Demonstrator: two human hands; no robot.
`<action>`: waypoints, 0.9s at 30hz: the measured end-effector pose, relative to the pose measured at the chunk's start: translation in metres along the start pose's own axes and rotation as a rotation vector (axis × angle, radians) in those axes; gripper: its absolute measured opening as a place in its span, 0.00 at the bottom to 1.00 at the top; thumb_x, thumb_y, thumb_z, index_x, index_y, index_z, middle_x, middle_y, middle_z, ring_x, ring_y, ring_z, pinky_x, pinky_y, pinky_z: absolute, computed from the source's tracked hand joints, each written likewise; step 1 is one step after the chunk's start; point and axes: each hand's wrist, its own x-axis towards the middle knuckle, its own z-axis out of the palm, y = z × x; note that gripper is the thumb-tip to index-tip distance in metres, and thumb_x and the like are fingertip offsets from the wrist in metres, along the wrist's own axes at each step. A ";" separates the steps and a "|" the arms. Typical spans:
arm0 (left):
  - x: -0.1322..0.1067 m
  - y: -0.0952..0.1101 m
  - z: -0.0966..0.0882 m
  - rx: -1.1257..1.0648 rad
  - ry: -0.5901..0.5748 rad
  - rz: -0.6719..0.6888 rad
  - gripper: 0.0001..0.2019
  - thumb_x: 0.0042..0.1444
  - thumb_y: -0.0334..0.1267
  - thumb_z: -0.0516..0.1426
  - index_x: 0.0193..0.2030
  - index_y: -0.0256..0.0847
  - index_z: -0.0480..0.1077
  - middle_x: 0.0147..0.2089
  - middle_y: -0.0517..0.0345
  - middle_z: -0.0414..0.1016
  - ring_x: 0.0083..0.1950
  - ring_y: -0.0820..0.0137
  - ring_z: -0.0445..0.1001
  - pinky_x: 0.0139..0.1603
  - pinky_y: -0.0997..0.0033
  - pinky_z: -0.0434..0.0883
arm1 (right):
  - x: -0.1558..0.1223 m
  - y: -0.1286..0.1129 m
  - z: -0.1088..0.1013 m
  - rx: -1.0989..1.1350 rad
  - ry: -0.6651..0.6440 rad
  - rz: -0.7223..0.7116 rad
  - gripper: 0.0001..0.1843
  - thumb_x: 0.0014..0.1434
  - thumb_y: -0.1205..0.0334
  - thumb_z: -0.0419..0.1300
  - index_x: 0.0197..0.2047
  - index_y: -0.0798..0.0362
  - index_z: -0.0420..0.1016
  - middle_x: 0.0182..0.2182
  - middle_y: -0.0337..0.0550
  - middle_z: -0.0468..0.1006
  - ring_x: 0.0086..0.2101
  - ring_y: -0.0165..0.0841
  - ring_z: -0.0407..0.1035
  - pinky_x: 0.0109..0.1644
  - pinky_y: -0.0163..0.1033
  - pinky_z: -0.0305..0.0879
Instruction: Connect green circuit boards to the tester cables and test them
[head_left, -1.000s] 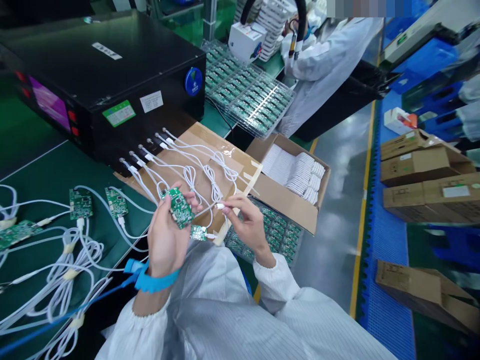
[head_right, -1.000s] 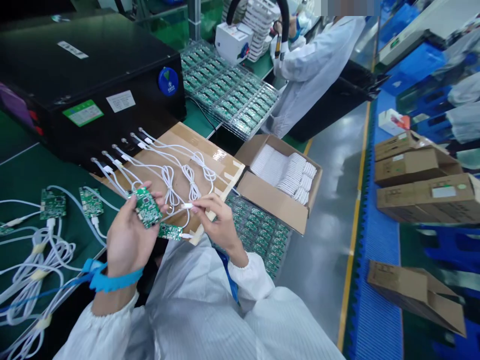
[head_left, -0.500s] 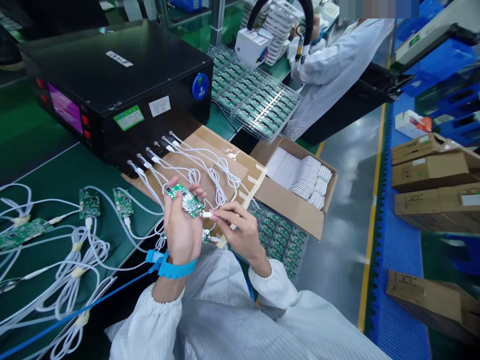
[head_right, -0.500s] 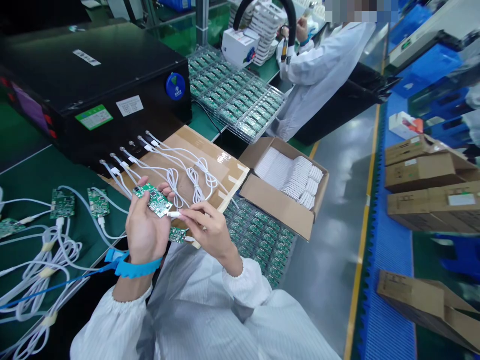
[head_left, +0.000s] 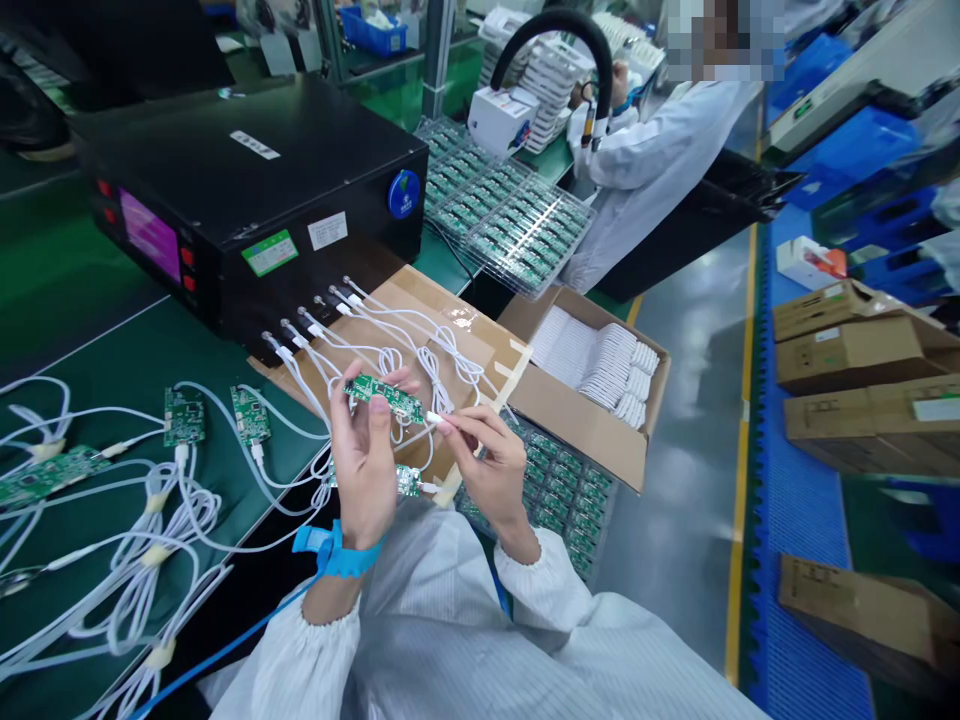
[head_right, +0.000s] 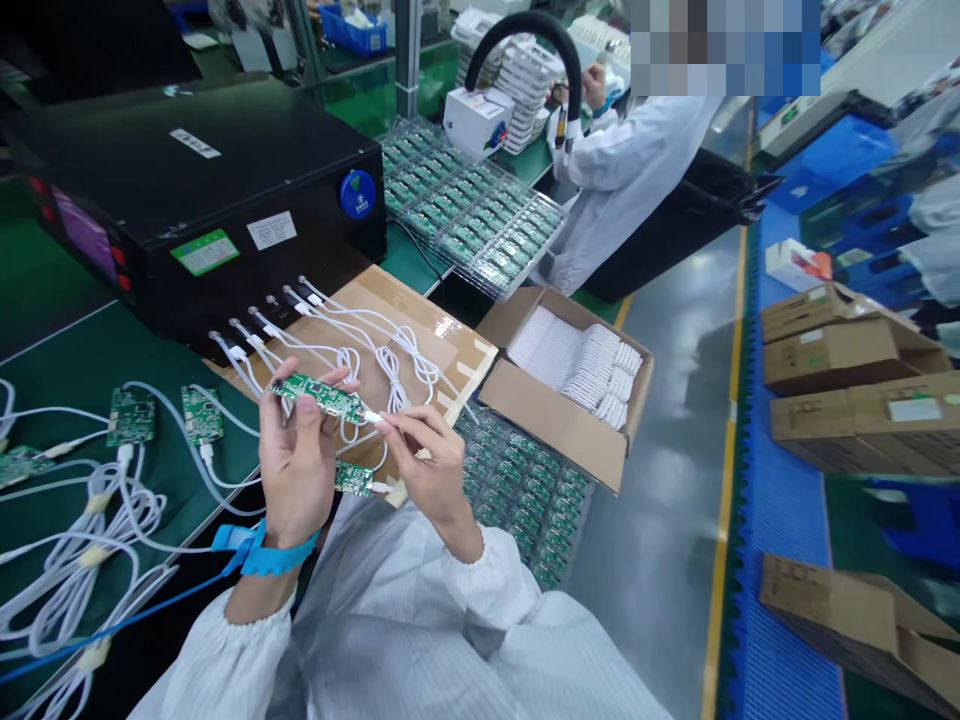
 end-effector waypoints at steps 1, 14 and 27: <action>-0.001 -0.002 -0.001 0.001 -0.017 0.013 0.23 0.70 0.49 0.58 0.69 0.52 0.62 0.62 0.49 0.78 0.61 0.62 0.79 0.66 0.57 0.73 | 0.001 -0.001 0.000 0.005 0.005 0.012 0.07 0.66 0.63 0.67 0.45 0.47 0.88 0.34 0.41 0.81 0.28 0.28 0.68 0.29 0.36 0.68; 0.001 -0.009 -0.005 0.009 0.004 -0.054 0.22 0.65 0.50 0.64 0.60 0.47 0.66 0.60 0.47 0.80 0.64 0.60 0.78 0.70 0.55 0.70 | 0.012 0.047 -0.037 -0.273 0.048 0.004 0.11 0.68 0.52 0.65 0.43 0.52 0.78 0.43 0.45 0.74 0.30 0.29 0.64 0.39 0.40 0.68; 0.006 -0.003 0.004 0.002 -0.084 -0.281 0.32 0.48 0.59 0.72 0.53 0.43 0.70 0.55 0.46 0.80 0.45 0.63 0.82 0.39 0.69 0.80 | 0.060 0.080 -0.065 0.147 -0.027 0.337 0.23 0.61 0.39 0.66 0.39 0.49 0.66 0.26 0.35 0.75 0.26 0.30 0.67 0.32 0.36 0.63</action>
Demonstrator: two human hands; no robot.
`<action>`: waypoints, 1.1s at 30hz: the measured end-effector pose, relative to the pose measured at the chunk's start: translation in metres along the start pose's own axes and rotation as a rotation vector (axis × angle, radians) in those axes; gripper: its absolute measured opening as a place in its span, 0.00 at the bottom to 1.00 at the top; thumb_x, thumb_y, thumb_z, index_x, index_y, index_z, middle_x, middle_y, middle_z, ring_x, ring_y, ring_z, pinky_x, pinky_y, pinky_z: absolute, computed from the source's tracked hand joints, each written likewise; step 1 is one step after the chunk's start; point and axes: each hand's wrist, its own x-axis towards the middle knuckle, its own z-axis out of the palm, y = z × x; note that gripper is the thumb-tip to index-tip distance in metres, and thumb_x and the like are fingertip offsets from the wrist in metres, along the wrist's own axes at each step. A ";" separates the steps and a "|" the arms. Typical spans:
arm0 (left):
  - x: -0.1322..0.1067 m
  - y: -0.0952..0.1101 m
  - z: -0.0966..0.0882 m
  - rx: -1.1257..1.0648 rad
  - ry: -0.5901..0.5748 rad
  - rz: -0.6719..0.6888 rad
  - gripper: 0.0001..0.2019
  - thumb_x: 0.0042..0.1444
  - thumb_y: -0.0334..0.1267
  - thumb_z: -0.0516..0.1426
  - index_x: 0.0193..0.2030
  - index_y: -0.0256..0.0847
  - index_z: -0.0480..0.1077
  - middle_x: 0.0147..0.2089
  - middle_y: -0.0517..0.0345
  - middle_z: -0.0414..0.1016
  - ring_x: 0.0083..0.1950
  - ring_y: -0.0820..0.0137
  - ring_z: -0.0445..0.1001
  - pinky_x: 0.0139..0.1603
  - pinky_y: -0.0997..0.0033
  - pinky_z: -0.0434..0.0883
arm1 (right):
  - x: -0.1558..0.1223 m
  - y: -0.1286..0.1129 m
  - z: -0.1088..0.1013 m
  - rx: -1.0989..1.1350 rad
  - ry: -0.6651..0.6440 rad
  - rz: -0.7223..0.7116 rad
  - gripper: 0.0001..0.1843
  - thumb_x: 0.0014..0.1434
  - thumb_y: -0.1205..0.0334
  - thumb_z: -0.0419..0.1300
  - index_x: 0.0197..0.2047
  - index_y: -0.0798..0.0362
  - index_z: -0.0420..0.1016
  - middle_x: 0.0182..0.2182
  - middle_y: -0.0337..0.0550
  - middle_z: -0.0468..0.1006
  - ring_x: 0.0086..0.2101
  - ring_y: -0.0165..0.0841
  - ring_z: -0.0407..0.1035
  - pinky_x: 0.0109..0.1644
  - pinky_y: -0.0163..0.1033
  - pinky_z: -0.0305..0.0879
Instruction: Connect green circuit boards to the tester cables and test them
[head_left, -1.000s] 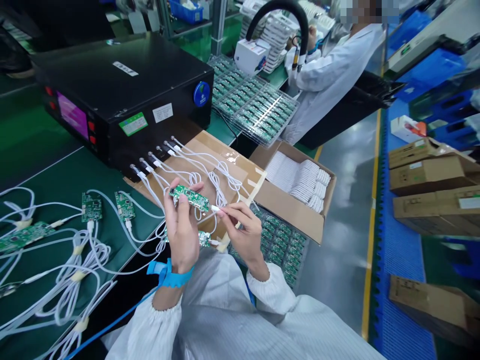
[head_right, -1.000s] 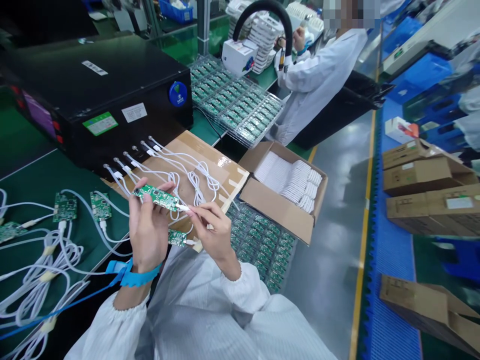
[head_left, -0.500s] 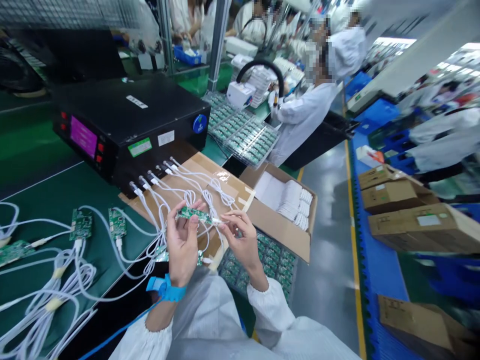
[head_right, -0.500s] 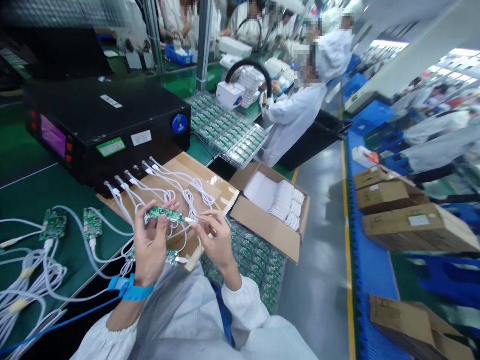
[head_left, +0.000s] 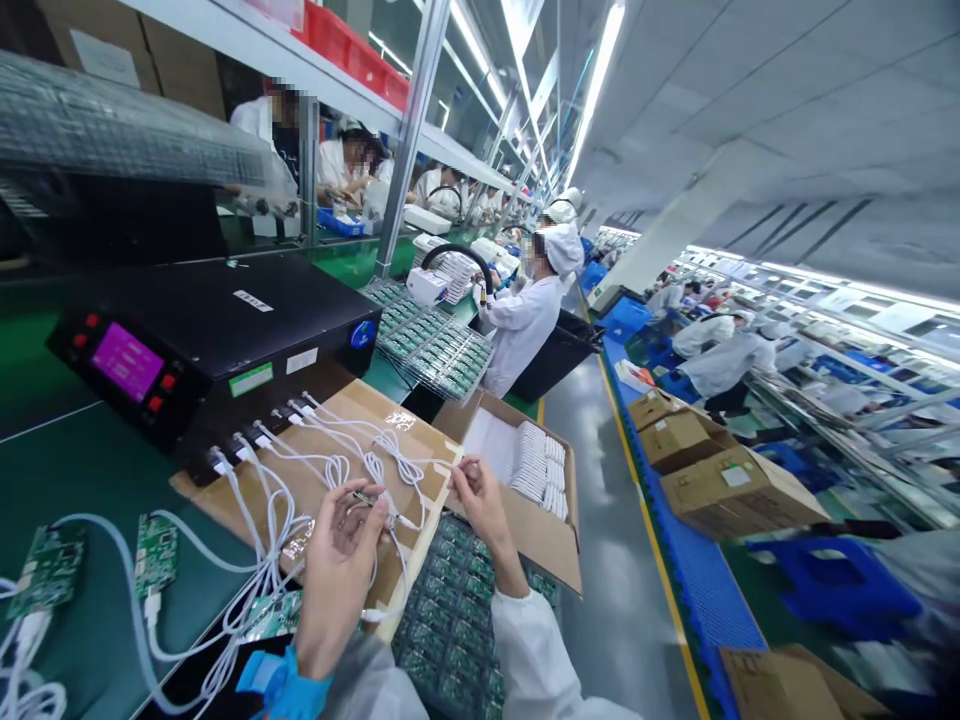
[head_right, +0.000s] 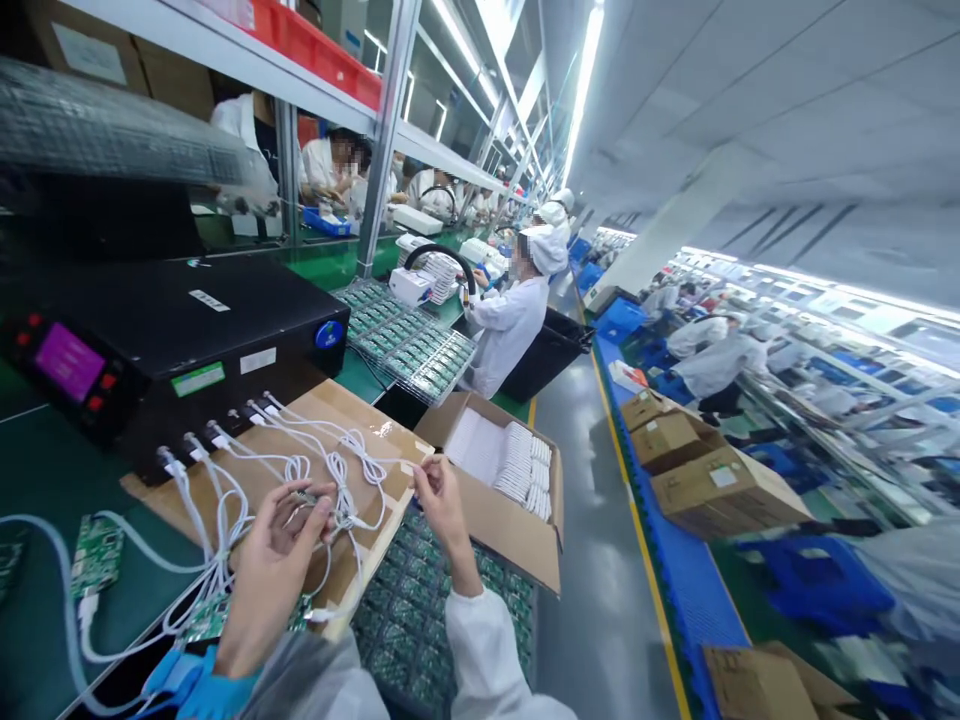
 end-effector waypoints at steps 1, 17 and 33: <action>0.000 0.001 0.002 -0.015 -0.016 -0.010 0.33 0.48 0.60 0.72 0.54 0.43 0.70 0.56 0.46 0.79 0.43 0.63 0.82 0.38 0.69 0.80 | 0.004 -0.009 0.007 0.068 0.012 0.001 0.23 0.60 0.40 0.68 0.40 0.50 0.69 0.27 0.36 0.76 0.27 0.30 0.68 0.32 0.35 0.64; 0.013 -0.009 0.014 -0.108 -0.026 -0.091 0.33 0.54 0.62 0.67 0.56 0.39 0.73 0.41 0.53 0.81 0.39 0.69 0.81 0.41 0.72 0.79 | -0.010 -0.042 0.073 0.319 -0.177 0.072 0.18 0.53 0.47 0.76 0.38 0.51 0.83 0.32 0.43 0.84 0.32 0.33 0.77 0.42 0.40 0.77; 0.011 -0.010 0.014 -0.062 -0.077 -0.050 0.27 0.58 0.57 0.67 0.56 0.41 0.74 0.44 0.53 0.80 0.38 0.70 0.80 0.44 0.70 0.79 | -0.015 -0.050 0.072 0.153 -0.259 -0.101 0.17 0.67 0.44 0.64 0.44 0.50 0.77 0.36 0.42 0.79 0.35 0.32 0.75 0.43 0.38 0.75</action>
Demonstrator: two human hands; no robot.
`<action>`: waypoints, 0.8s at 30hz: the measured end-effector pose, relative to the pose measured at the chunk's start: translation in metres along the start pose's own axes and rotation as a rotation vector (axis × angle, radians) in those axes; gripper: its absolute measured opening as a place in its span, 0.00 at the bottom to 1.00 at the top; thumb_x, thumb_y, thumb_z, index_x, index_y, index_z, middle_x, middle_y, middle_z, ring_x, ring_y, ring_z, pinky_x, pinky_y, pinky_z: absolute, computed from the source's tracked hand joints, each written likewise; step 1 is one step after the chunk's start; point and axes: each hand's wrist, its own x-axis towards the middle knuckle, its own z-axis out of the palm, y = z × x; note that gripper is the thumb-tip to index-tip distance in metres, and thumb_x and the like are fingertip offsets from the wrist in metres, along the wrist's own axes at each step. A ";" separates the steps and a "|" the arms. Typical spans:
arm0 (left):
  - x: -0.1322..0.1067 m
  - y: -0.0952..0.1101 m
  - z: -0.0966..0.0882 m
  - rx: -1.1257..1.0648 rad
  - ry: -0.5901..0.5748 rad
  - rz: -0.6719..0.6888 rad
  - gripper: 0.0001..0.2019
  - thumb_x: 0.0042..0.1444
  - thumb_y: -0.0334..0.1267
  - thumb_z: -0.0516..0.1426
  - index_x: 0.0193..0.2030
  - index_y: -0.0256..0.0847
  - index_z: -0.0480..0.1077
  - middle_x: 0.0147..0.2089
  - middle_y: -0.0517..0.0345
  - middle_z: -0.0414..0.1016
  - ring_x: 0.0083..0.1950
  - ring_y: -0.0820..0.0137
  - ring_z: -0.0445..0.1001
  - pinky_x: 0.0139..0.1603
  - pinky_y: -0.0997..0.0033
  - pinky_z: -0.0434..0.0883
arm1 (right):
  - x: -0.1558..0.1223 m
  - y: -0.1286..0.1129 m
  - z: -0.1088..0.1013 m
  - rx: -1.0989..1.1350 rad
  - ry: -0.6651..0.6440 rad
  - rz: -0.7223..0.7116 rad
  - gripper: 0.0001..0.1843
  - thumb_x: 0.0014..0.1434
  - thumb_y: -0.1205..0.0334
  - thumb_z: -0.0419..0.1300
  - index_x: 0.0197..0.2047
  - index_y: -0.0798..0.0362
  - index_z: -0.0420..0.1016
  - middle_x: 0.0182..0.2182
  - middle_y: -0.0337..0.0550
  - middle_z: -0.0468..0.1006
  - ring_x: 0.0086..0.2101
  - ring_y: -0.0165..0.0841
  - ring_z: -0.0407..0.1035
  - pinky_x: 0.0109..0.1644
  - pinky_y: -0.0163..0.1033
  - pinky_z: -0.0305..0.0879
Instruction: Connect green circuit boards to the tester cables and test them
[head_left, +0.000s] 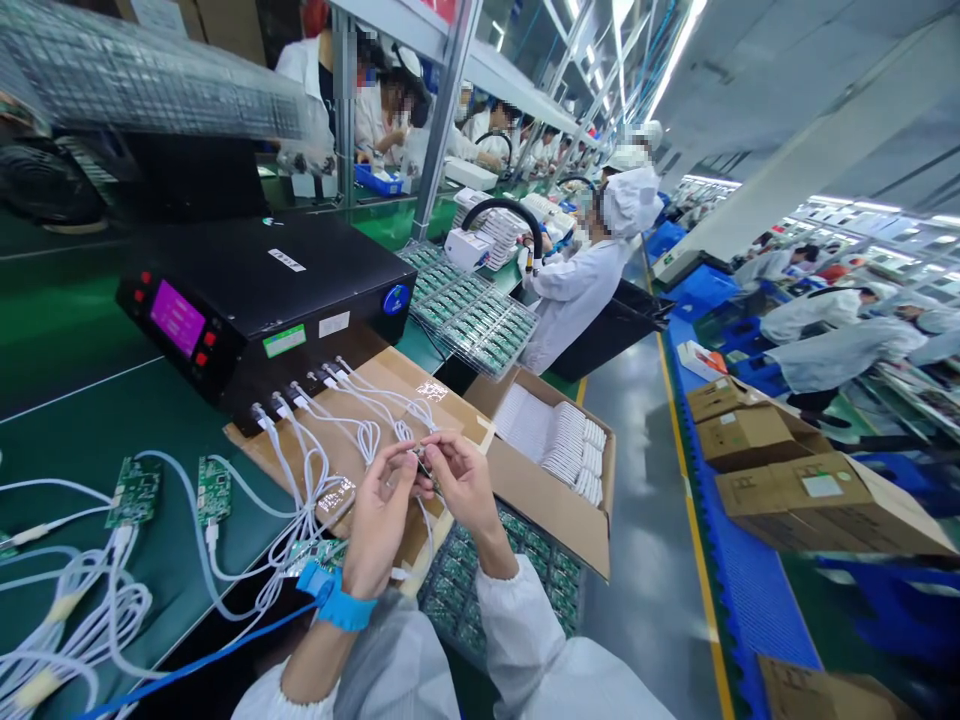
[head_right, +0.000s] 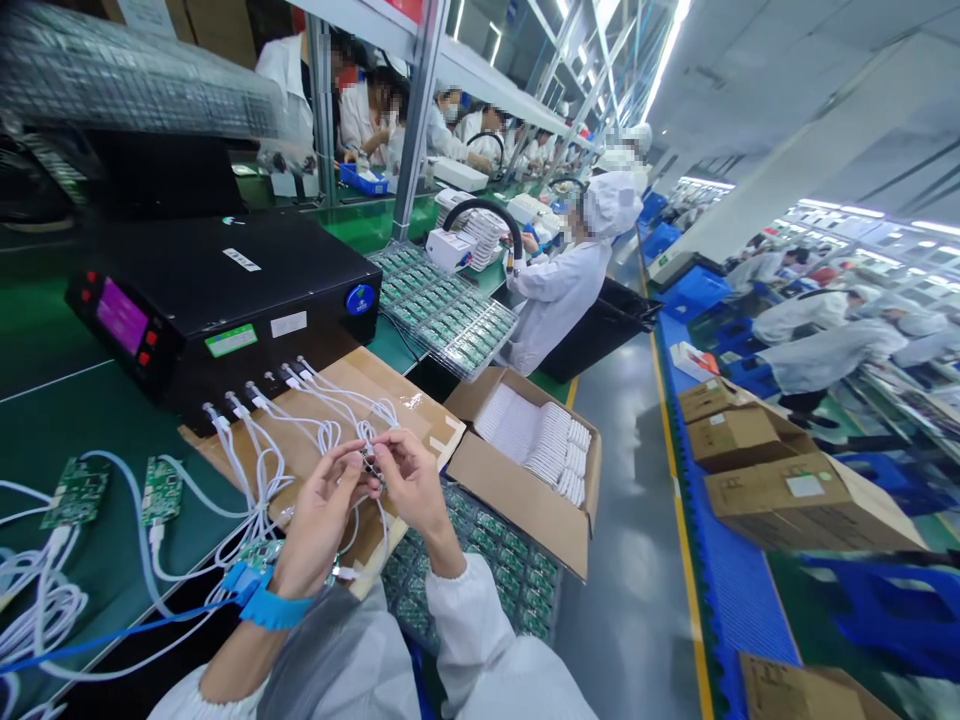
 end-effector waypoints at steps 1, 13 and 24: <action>0.000 0.000 0.000 -0.004 -0.002 -0.001 0.27 0.58 0.57 0.67 0.56 0.41 0.74 0.45 0.53 0.80 0.38 0.71 0.80 0.44 0.71 0.79 | 0.000 0.000 0.000 -0.008 -0.003 -0.005 0.17 0.66 0.44 0.64 0.44 0.50 0.77 0.37 0.42 0.78 0.35 0.32 0.74 0.43 0.38 0.74; 0.006 0.008 0.000 -0.219 -0.059 -0.212 0.32 0.39 0.50 0.78 0.47 0.34 0.77 0.38 0.55 0.79 0.33 0.74 0.77 0.34 0.76 0.78 | -0.002 -0.001 -0.006 -0.062 -0.048 -0.023 0.21 0.67 0.39 0.61 0.42 0.49 0.73 0.33 0.40 0.74 0.31 0.30 0.68 0.37 0.36 0.70; 0.004 0.009 -0.001 -0.278 -0.113 -0.298 0.27 0.42 0.47 0.78 0.44 0.34 0.78 0.35 0.59 0.75 0.32 0.76 0.75 0.35 0.79 0.77 | -0.003 0.002 -0.009 -0.061 -0.072 -0.060 0.20 0.68 0.41 0.61 0.41 0.50 0.74 0.35 0.43 0.75 0.37 0.33 0.72 0.44 0.38 0.73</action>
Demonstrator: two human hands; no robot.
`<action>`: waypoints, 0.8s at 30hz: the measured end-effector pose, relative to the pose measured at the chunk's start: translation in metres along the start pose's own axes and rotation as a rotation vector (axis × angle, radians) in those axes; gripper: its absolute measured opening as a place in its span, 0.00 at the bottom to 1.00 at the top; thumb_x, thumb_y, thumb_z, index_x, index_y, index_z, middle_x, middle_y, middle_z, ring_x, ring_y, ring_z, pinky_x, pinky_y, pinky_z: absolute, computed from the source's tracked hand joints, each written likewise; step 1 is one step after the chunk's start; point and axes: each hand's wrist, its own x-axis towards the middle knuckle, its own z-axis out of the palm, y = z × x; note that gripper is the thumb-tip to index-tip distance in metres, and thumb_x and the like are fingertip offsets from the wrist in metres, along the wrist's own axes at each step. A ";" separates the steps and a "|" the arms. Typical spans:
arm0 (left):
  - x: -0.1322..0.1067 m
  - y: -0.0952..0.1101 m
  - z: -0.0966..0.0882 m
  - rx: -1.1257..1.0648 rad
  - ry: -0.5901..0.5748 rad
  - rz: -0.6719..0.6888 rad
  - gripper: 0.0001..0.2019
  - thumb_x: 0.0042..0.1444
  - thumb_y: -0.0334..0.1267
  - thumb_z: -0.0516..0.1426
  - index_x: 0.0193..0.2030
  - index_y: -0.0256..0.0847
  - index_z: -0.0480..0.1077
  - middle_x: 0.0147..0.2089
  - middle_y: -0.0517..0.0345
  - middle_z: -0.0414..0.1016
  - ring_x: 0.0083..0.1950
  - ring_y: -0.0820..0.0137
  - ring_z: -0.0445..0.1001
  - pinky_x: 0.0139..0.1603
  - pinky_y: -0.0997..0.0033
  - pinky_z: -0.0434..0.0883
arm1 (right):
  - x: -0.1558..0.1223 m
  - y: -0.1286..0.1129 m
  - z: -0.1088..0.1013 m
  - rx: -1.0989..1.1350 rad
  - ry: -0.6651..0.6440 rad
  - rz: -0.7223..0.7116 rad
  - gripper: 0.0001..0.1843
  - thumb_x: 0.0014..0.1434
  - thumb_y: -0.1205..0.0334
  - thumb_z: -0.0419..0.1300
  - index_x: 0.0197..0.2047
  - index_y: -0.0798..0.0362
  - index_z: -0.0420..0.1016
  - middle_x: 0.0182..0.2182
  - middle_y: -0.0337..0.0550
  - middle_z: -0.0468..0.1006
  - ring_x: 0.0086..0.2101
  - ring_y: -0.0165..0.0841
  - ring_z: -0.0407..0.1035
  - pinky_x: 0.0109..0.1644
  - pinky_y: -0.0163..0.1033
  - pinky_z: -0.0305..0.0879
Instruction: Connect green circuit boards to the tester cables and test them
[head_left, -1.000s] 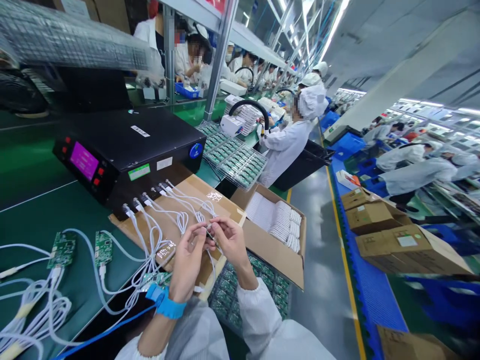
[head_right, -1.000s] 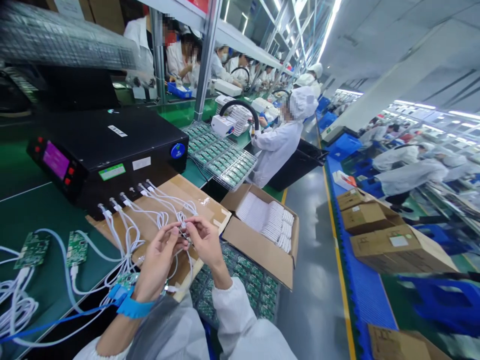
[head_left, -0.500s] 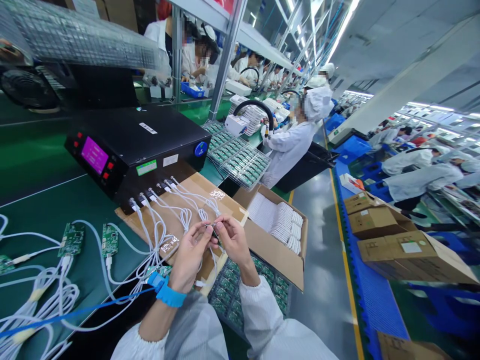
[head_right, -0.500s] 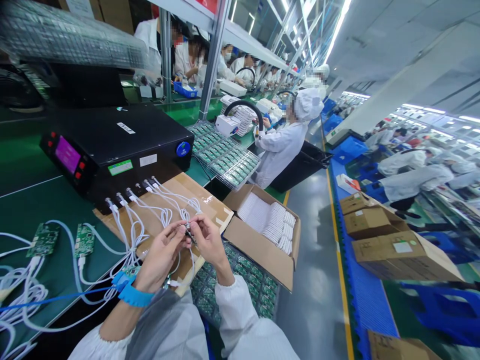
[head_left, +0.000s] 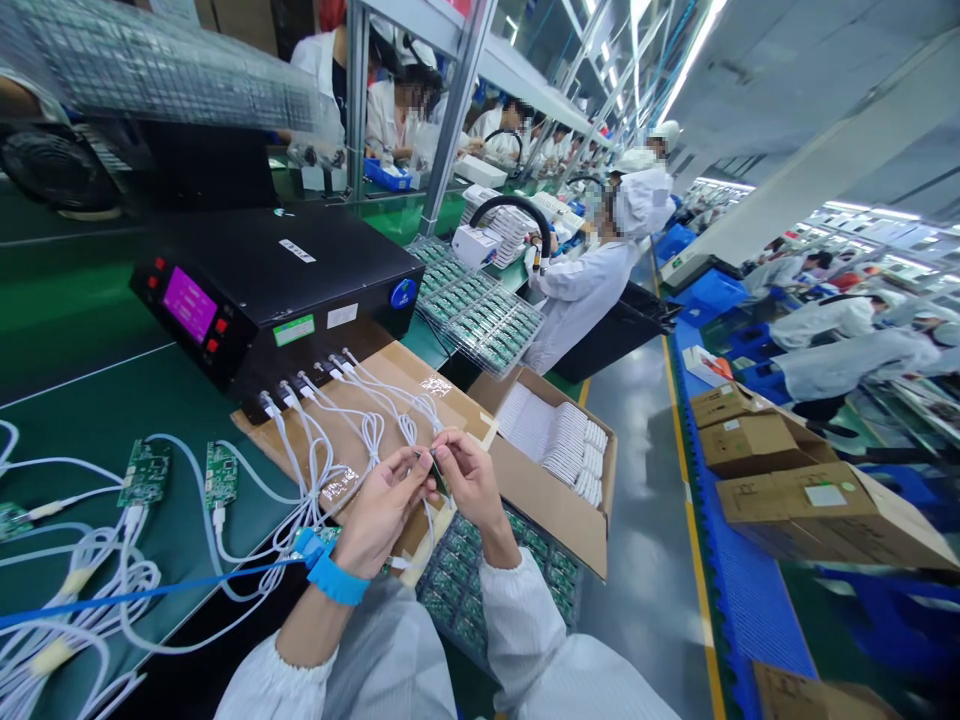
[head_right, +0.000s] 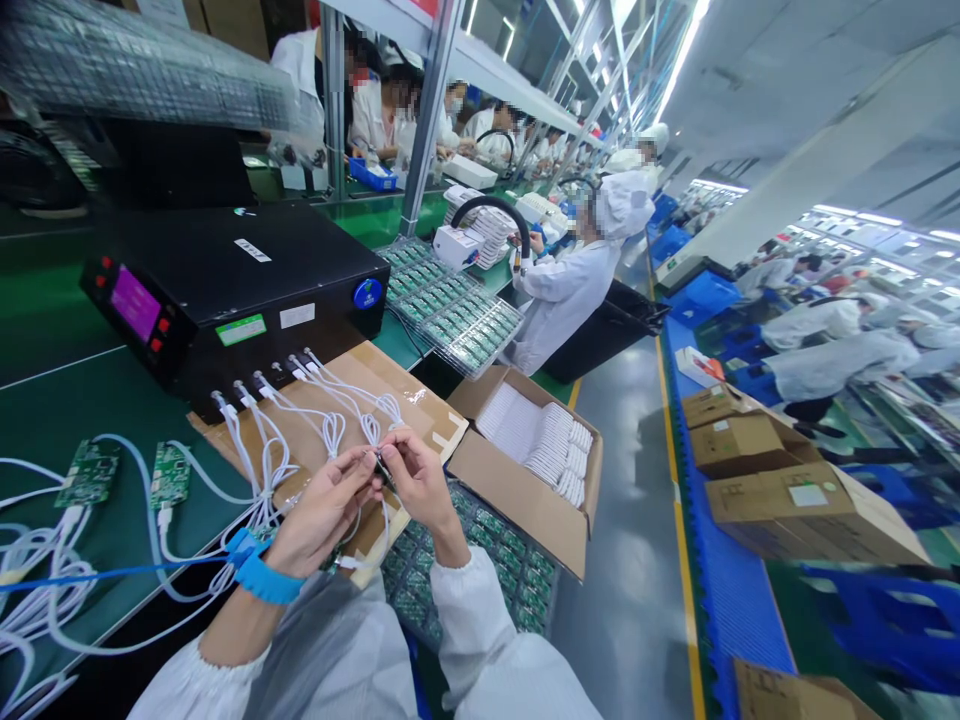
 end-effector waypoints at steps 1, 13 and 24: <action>0.000 0.000 0.000 0.004 0.000 -0.007 0.27 0.41 0.47 0.78 0.44 0.34 0.78 0.35 0.59 0.75 0.32 0.77 0.74 0.35 0.79 0.77 | 0.000 0.000 0.000 0.009 -0.003 -0.009 0.19 0.68 0.41 0.61 0.41 0.50 0.74 0.35 0.43 0.75 0.37 0.33 0.72 0.44 0.38 0.73; 0.010 -0.016 0.009 0.104 0.023 0.099 0.32 0.40 0.56 0.76 0.43 0.34 0.76 0.37 0.57 0.76 0.32 0.75 0.76 0.33 0.77 0.76 | 0.004 0.003 -0.019 -0.053 -0.068 -0.069 0.15 0.70 0.47 0.61 0.41 0.50 0.76 0.37 0.43 0.74 0.37 0.33 0.70 0.42 0.38 0.71; -0.039 0.127 -0.054 0.984 0.504 0.914 0.27 0.59 0.52 0.65 0.62 0.42 0.74 0.63 0.42 0.75 0.35 0.67 0.76 0.42 0.65 0.76 | 0.043 -0.021 -0.063 -0.479 -0.370 -0.073 0.17 0.71 0.46 0.59 0.42 0.51 0.78 0.36 0.45 0.79 0.34 0.34 0.71 0.39 0.40 0.69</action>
